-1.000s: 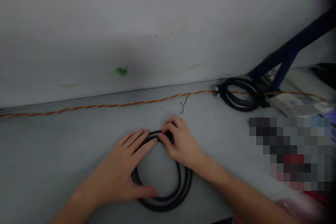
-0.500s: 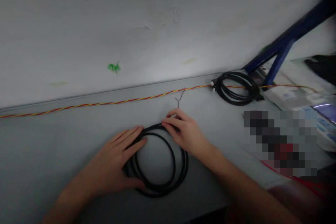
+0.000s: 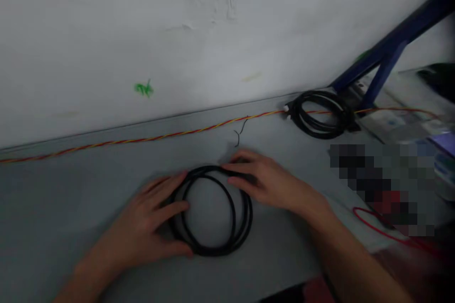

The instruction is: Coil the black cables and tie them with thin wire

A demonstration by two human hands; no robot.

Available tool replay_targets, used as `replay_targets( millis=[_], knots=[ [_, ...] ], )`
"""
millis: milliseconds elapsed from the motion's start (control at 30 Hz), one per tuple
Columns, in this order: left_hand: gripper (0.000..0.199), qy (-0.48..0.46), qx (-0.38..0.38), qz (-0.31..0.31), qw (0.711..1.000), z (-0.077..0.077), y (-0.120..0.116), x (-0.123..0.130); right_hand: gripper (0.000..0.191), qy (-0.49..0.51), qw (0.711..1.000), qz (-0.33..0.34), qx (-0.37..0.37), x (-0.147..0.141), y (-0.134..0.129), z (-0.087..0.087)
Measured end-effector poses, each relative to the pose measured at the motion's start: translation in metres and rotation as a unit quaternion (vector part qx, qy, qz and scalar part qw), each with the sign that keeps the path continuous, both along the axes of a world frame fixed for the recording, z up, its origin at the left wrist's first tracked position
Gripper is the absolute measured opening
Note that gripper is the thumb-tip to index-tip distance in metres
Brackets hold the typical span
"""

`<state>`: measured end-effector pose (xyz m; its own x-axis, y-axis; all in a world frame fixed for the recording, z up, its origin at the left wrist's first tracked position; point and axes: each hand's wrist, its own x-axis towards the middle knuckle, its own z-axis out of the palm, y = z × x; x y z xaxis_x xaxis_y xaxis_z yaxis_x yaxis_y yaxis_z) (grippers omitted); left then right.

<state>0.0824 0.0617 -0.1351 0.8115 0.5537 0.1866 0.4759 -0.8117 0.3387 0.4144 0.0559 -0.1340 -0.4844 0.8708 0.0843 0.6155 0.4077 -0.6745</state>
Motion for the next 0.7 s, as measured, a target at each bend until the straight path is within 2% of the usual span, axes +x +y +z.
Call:
replay_targets(
  millis=[100, 267, 367, 467, 600, 700],
  knots=[
    [0.059, -0.025, 0.03, 0.008, 0.999, -0.004, 0.0, 0.002, 0.057, -0.012, 1.0, 0.007, -0.02, 0.003, -0.005, 0.0],
    [0.067, -0.032, 0.058, 0.047, 0.997, -0.013, -0.003, 0.007, 0.13, -0.011, 1.0, -0.013, -0.011, 0.005, -0.017, -0.009],
    [0.07, -0.013, 0.062, 0.066, 0.996, -0.015, -0.008, 0.011, 0.152, -0.015, 1.0, -0.002, -0.014, 0.007, -0.023, -0.011],
    [0.074, 0.019, 0.05, 0.071, 0.996, -0.011, -0.012, 0.012, 0.152, -0.035, 0.999, -0.003, -0.014, 0.005, -0.024, -0.01],
    [0.092, 0.061, 0.028, 0.034, 0.997, -0.008, -0.011, 0.008, 0.137, -0.061, 0.998, -0.019, -0.011, 0.0, -0.019, -0.008],
    [0.086, 0.053, 0.04, 0.032, 0.997, -0.012, -0.009, 0.004, 0.123, -0.074, 0.997, -0.017, -0.014, -0.002, -0.015, -0.005]
  ],
)
